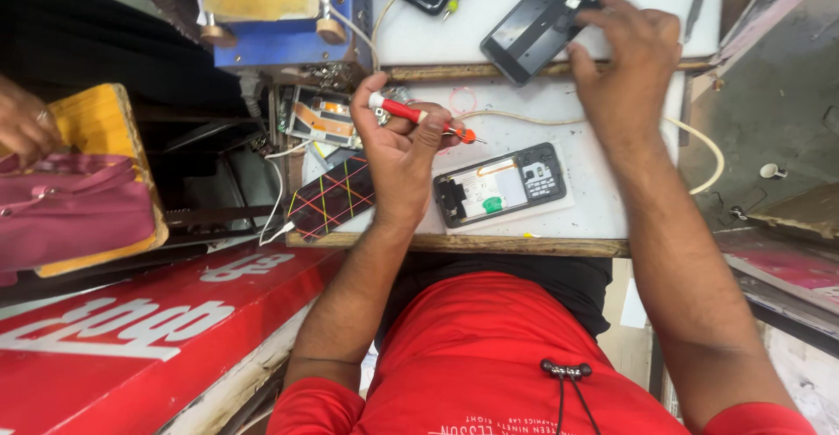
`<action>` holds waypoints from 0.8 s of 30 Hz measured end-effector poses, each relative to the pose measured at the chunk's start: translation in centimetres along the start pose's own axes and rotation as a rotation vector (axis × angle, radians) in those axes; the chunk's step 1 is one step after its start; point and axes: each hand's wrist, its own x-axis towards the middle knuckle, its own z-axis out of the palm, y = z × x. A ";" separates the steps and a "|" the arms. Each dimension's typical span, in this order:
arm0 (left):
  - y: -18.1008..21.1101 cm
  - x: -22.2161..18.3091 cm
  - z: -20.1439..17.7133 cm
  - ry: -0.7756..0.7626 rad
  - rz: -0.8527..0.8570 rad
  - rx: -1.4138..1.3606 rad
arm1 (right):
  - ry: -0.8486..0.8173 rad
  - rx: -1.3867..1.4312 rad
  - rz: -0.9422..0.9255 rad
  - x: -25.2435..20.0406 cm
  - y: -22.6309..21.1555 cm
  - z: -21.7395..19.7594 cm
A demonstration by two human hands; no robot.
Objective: The person handles multiple smartphones, peeling protective film from a screen, and applying adhesive to the back of a phone chassis. They also count cash and handle a phone case during the process.
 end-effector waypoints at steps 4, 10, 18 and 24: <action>-0.2 -1.7 -0.2 -0.036 0.024 -0.043 | 0.003 0.133 -0.132 -3.2 -3.1 -2.6; -1.1 -4.0 0.0 -0.084 0.011 -0.016 | -0.280 0.507 0.105 -9.4 -8.0 -3.9; -2.4 -5.4 -0.1 -0.150 0.026 0.017 | -0.216 0.481 0.161 -10.6 -8.9 -3.8; -3.2 -8.4 -1.2 -0.300 0.260 0.356 | -0.267 0.411 0.201 -13.6 -8.6 -3.6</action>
